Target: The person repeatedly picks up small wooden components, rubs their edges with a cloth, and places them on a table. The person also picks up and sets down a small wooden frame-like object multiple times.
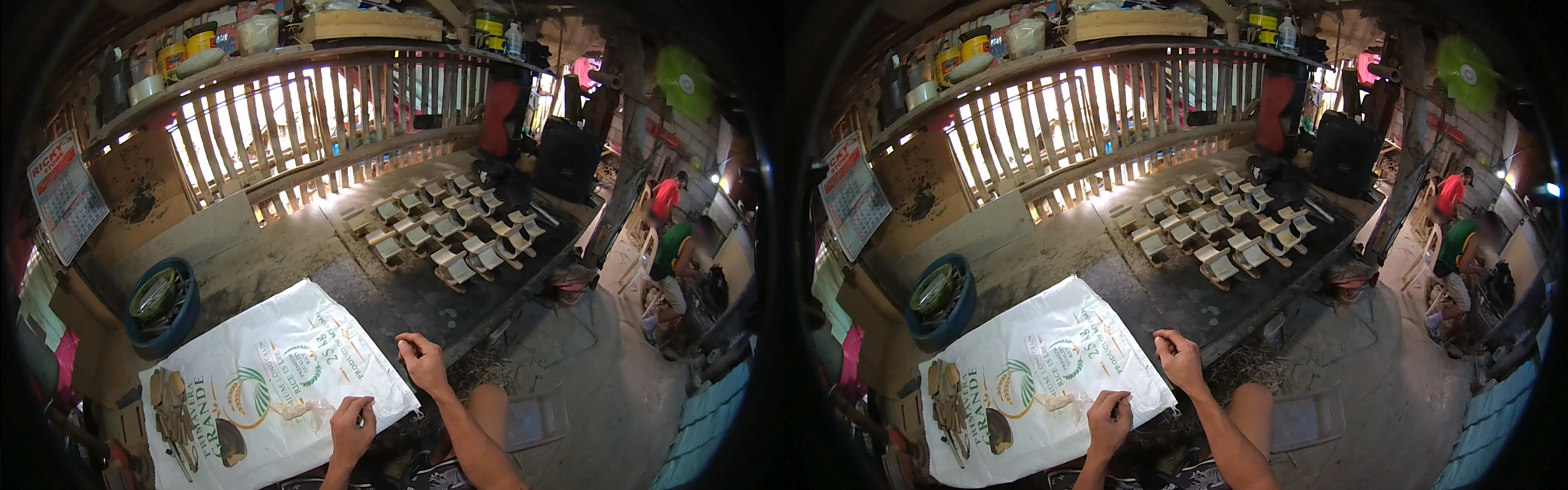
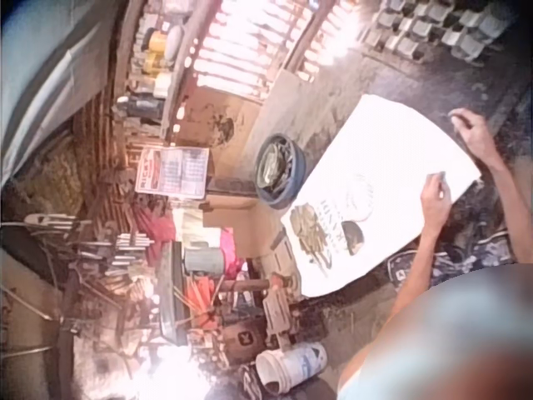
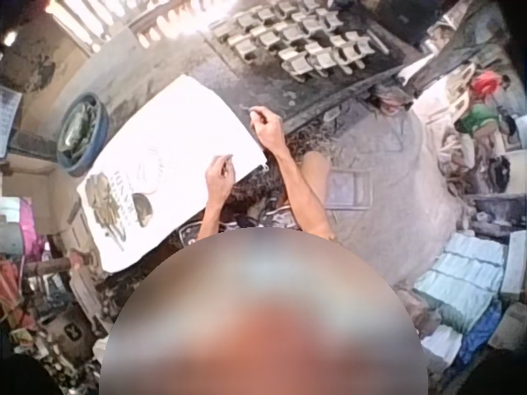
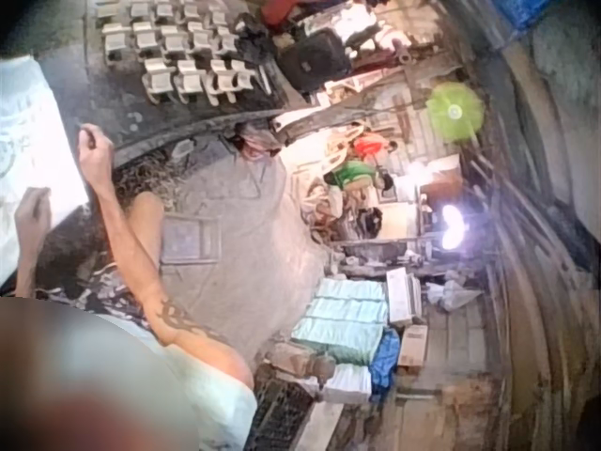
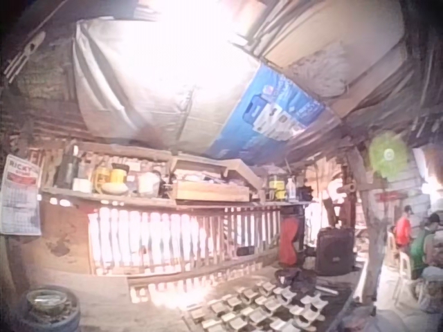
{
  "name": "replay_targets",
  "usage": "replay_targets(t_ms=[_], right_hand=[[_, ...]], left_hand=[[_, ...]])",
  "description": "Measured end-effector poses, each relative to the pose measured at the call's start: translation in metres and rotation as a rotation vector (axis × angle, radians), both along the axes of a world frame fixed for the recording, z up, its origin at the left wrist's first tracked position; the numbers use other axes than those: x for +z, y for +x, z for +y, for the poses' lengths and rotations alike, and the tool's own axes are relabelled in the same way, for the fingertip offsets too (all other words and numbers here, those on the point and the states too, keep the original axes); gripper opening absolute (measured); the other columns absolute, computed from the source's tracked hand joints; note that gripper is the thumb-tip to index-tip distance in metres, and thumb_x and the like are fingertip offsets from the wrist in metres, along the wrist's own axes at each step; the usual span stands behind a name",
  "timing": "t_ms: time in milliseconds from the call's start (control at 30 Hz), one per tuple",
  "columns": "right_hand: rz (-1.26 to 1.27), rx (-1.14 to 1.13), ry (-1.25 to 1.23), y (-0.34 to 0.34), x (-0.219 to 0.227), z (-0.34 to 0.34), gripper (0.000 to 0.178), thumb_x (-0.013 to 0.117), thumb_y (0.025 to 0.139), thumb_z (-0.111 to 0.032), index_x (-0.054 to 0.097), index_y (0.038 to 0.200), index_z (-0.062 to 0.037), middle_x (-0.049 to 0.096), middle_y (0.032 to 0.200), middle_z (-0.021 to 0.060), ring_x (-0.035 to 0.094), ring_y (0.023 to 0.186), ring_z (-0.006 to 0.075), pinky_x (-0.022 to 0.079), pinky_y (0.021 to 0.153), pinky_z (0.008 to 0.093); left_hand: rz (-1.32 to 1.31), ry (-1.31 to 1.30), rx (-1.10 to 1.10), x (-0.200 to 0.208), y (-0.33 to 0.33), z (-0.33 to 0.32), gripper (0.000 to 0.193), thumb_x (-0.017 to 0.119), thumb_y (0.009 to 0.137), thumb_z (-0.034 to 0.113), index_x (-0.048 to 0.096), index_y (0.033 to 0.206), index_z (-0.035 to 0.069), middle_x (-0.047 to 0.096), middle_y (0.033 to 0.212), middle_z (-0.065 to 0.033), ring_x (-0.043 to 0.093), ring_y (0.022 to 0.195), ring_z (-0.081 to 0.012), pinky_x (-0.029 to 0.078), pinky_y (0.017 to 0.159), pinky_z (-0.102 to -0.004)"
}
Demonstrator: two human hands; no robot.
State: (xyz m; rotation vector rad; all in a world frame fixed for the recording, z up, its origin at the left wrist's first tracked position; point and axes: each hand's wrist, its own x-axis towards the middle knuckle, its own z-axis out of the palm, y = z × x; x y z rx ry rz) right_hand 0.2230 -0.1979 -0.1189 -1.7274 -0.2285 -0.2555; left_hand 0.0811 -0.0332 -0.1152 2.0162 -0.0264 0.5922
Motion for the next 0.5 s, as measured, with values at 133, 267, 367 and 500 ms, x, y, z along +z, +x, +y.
replay_targets(t_ms=[133,267,367,500], right_hand=[[0.097,0.019,0.062,0.003,-0.001,-0.001,0.018,0.067,0.103,-0.013,0.074,0.113,0.0,0.07,0.078,0.0038,0.061,0.067,0.0081,0.048,0.061,0.0262],[0.196,0.028,0.448,0.017,0.007,-0.013,0.019,0.062,0.106,-0.012,0.068,0.119,0.0002,0.069,0.085,0.0018,0.058,0.069,0.0064,0.046,0.062,0.0229],[0.073,-0.111,0.484,0.037,0.019,-0.037,0.019,0.062,0.107,-0.014,0.067,0.12,0.0001,0.068,0.086,0.0029,0.058,0.07,0.0069,0.046,0.062,0.0227],[-0.057,-0.318,0.554,0.064,0.043,-0.095,0.019,0.063,0.108,-0.017,0.068,0.115,-0.0001,0.067,0.087,0.0041,0.058,0.07,0.0085,0.047,0.062,0.0241]], left_hand=[[-0.022,0.003,-0.007,0.0,0.001,-0.001,0.014,0.07,0.089,-0.006,0.075,0.102,-0.002,0.07,0.088,-0.0132,0.065,0.064,-0.0213,0.05,0.058,-0.0324],[-0.033,0.02,-0.017,-0.001,0.001,0.0,0.013,0.07,0.089,-0.006,0.074,0.101,-0.002,0.069,0.087,-0.0135,0.066,0.065,-0.0232,0.051,0.059,-0.0333],[-0.067,0.007,-0.014,-0.002,0.001,0.0,0.014,0.07,0.088,-0.006,0.074,0.101,-0.002,0.069,0.087,-0.0137,0.066,0.066,-0.0237,0.051,0.059,-0.0336],[-0.066,0.03,-0.006,-0.005,0.0,0.0,0.015,0.069,0.087,-0.007,0.075,0.1,-0.002,0.069,0.087,-0.0141,0.066,0.066,-0.0245,0.051,0.059,-0.0341]])
